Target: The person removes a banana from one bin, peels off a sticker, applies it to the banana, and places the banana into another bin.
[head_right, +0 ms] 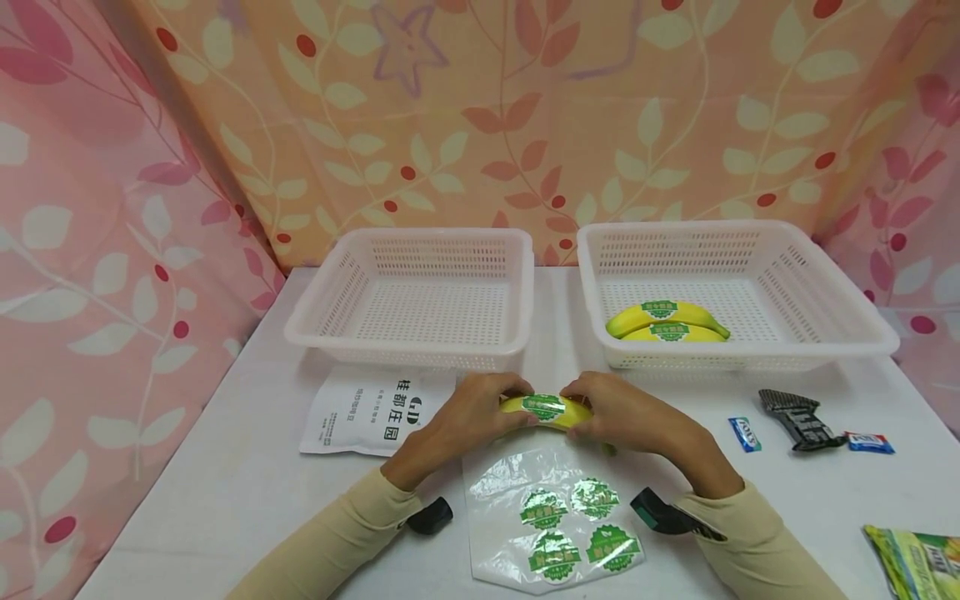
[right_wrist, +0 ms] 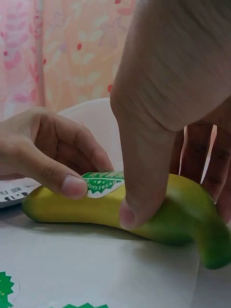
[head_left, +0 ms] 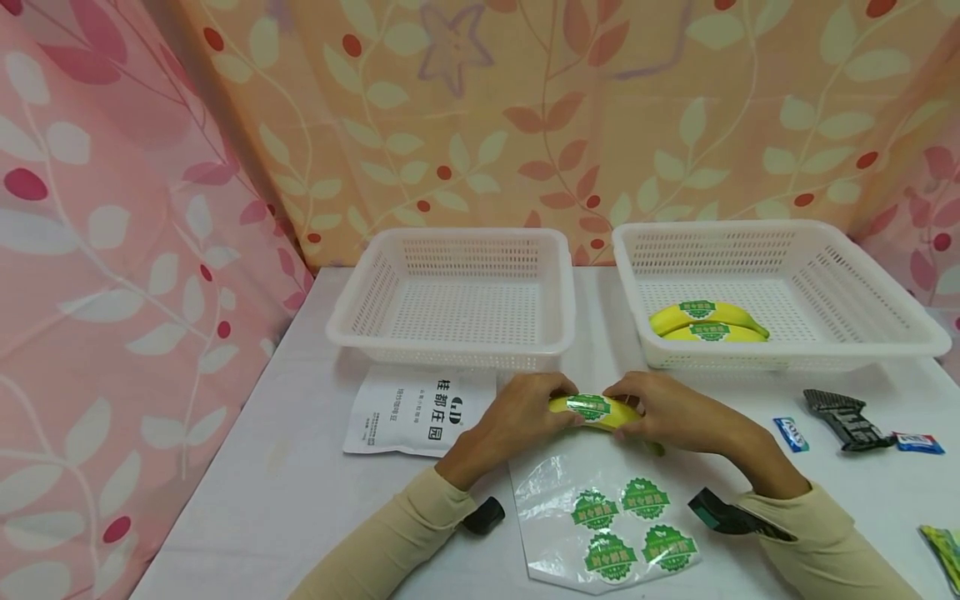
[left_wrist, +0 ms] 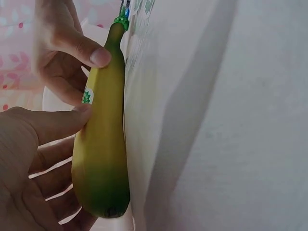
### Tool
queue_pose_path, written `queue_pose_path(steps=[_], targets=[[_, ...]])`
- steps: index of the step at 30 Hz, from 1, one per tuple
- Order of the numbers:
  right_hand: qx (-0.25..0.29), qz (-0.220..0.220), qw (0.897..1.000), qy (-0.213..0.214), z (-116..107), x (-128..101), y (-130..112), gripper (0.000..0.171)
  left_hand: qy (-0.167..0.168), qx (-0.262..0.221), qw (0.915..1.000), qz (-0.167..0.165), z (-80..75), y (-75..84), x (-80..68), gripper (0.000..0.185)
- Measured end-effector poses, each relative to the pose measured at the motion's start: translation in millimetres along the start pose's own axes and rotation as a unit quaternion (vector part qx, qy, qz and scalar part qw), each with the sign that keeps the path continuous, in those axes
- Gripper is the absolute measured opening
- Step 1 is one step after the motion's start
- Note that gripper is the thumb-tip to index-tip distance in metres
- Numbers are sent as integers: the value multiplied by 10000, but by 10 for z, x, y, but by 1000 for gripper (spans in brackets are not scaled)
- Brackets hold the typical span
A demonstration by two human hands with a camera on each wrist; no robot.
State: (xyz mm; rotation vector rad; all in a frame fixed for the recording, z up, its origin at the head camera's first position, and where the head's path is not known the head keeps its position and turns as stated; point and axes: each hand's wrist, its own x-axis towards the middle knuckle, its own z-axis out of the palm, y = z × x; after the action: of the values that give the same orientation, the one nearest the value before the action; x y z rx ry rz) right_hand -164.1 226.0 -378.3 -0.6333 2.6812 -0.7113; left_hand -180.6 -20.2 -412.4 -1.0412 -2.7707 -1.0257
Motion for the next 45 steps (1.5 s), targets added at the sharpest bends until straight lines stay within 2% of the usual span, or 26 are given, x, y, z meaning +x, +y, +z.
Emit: queue_pose_path(steps=[6,12,18,22,29,33,37,41,45], targets=[[13,253,9996,-140,-112,-110,-12,51,-128,-375,9992,29,-6,4,-4,32],[42,453,9986,-259,-331,-316,5,53,-133,-828,9965,61,-21,37,-7,40],[11,707,9974,-125,-606,-634,117,56,-250,-1226,9915,365,-20,143,52,44],[-288,866,9955,246,-780,-832,246,60,-222,-1269,9906,461,8,260,154,49],[-691,1132,9884,743,-1058,-1040,417,68,-47,-1424,9896,201,68,531,462,66],[-781,1226,9847,962,-1199,-1024,491,68,200,-1481,9888,-16,97,575,675,73],[-610,1347,9845,945,-1405,-916,519,70,466,-1327,9895,-331,112,513,847,74],[-768,1346,9840,876,-1627,-739,547,72,512,-1317,9882,-596,149,422,937,71],[-967,1257,9829,934,-1804,-538,635,70,532,-1486,9857,-584,192,360,959,70]])
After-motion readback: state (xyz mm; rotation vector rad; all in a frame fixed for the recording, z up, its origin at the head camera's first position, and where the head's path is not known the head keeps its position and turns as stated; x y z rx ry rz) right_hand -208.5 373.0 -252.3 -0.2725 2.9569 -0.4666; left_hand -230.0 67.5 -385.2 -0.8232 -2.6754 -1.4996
